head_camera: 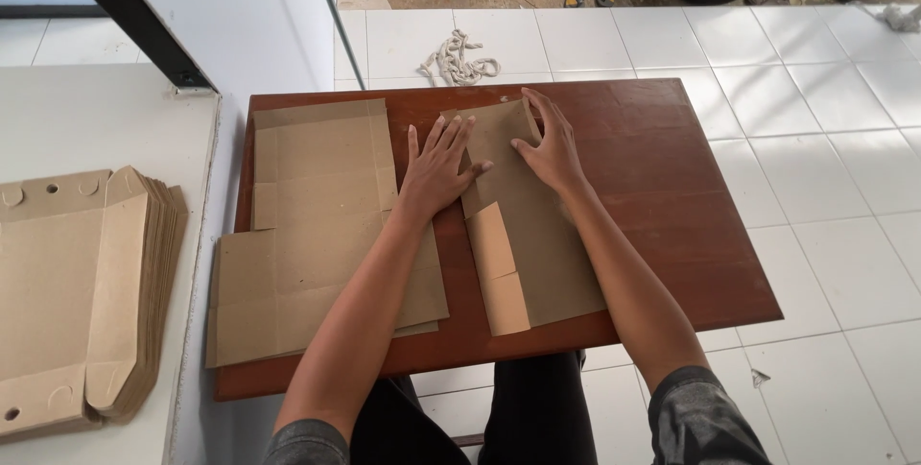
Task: Folding a flat cardboard cutout into a small box on a wooden table.
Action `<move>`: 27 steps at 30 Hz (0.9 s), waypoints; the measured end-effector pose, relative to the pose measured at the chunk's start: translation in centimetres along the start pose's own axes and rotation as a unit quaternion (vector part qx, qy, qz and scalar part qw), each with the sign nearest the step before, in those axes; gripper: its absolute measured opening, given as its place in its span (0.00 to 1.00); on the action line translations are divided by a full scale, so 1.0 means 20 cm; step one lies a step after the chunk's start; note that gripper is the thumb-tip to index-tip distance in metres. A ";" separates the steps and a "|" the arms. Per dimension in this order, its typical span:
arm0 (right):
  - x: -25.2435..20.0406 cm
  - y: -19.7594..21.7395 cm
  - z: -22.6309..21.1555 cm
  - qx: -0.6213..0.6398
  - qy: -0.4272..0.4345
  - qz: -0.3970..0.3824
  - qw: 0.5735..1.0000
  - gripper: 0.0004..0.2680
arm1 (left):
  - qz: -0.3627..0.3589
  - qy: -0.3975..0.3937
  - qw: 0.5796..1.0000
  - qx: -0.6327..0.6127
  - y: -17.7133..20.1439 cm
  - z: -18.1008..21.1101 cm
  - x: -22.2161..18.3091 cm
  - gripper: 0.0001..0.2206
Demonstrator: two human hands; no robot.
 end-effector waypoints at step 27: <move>0.02 -0.10 0.09 -0.146 0.037 -0.053 0.987 0.21 | 0.069 0.009 0.997 0.015 -0.04 -0.04 0.04 0.23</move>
Point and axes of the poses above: each hand's wrist, its own x-axis towards the middle knuckle, its own y-axis out of the back of the hand, z = x × y, the point moved 10 cm from there along x, towards the middle knuckle
